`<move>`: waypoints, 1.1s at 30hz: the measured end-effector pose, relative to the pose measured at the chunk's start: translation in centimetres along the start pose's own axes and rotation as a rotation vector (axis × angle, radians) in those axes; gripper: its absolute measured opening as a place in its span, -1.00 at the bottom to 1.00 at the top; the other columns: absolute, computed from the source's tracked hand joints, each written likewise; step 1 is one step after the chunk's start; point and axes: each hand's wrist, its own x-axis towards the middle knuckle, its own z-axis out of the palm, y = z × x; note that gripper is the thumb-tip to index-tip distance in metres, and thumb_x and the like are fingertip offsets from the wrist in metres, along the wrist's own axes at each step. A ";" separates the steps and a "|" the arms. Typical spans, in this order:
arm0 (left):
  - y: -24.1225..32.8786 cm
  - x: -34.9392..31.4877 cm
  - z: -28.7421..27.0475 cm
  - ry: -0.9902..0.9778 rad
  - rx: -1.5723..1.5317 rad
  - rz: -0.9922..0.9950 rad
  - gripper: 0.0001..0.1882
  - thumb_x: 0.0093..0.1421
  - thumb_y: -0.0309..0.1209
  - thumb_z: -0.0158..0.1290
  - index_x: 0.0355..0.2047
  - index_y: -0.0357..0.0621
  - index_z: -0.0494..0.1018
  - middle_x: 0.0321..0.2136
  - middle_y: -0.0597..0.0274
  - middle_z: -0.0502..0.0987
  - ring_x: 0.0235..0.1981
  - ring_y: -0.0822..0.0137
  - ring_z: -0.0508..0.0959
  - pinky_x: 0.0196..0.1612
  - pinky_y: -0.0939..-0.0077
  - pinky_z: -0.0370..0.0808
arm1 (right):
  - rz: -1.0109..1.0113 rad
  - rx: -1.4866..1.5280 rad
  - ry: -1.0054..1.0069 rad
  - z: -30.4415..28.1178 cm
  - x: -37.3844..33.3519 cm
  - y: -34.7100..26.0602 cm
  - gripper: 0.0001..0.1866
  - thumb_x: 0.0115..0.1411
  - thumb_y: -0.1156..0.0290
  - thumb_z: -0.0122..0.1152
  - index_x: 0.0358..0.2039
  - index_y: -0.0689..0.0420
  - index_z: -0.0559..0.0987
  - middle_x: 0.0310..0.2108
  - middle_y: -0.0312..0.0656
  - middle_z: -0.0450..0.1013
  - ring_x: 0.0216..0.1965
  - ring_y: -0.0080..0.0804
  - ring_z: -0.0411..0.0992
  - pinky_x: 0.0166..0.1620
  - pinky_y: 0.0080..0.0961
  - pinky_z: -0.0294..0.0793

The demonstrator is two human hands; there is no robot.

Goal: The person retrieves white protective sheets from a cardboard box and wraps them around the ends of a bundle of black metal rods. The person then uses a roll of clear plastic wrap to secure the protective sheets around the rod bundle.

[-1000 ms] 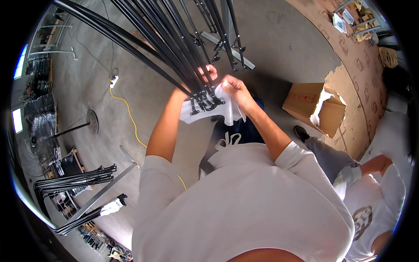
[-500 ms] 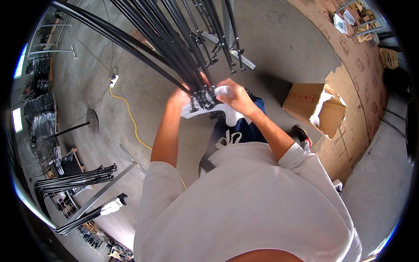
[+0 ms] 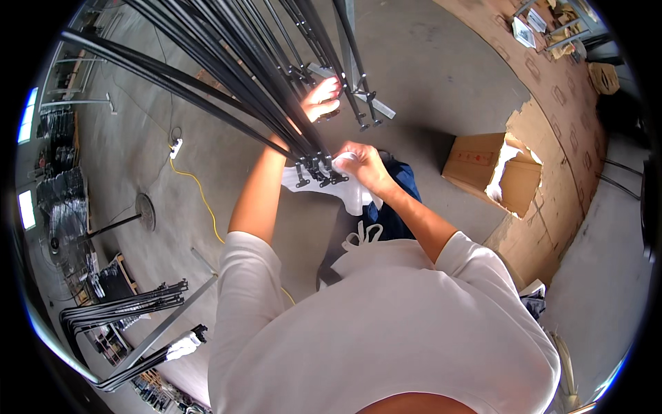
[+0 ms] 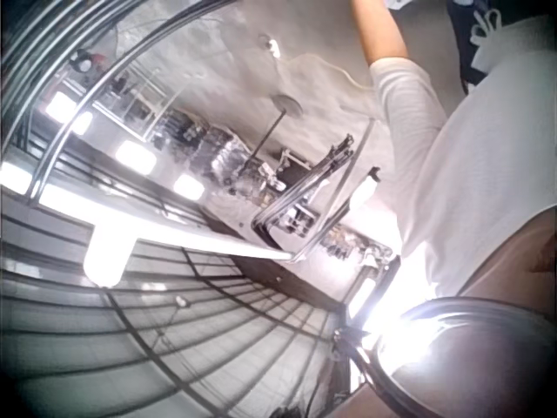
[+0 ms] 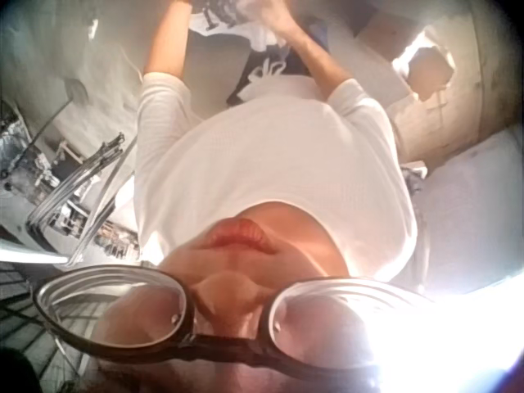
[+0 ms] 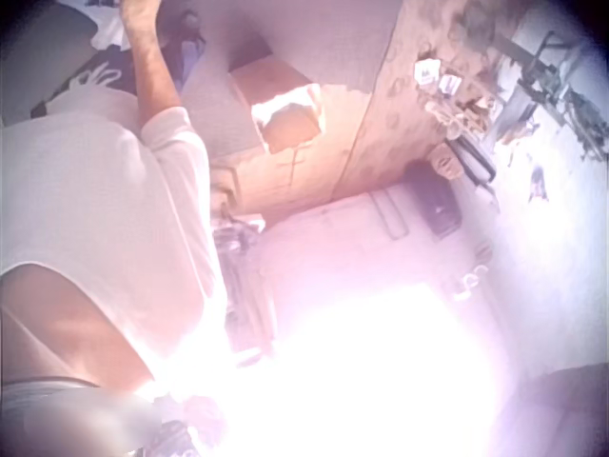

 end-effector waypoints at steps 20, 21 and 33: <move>5.6 -1.2 4.2 -0.614 -0.053 -0.539 -0.46 0.13 -0.36 -0.09 0.13 0.02 0.05 -0.04 0.11 0.29 0.04 0.26 0.26 0.07 0.46 0.18 | 0.537 0.325 0.106 -3.2 -3.4 4.1 -0.65 0.06 0.23 0.10 -0.36 0.33 0.49 -0.56 -0.29 0.40 -0.54 -0.58 0.31 -0.42 -0.62 0.31; 5.8 -1.0 4.6 -0.626 -0.091 -0.520 -0.46 0.13 -0.38 -0.09 0.13 0.01 0.05 -0.04 0.11 0.29 0.04 0.25 0.27 0.07 0.46 0.19 | 0.557 0.248 0.156 -3.2 -3.7 6.6 -0.65 0.03 0.24 0.12 -0.38 0.34 0.50 -0.57 -0.29 0.40 -0.55 -0.58 0.31 -0.42 -0.62 0.31; 4.3 -0.1 4.8 -0.632 -0.222 -0.286 -0.48 0.09 -0.55 -0.12 0.09 -0.24 0.06 0.07 0.11 0.14 0.10 0.24 0.21 0.12 0.39 0.18 | 0.254 -0.356 -0.126 -4.7 -2.1 6.3 -0.70 -0.09 0.25 0.07 -0.53 0.28 0.52 -0.57 0.10 0.42 -0.52 -0.18 0.44 -0.41 -0.37 0.36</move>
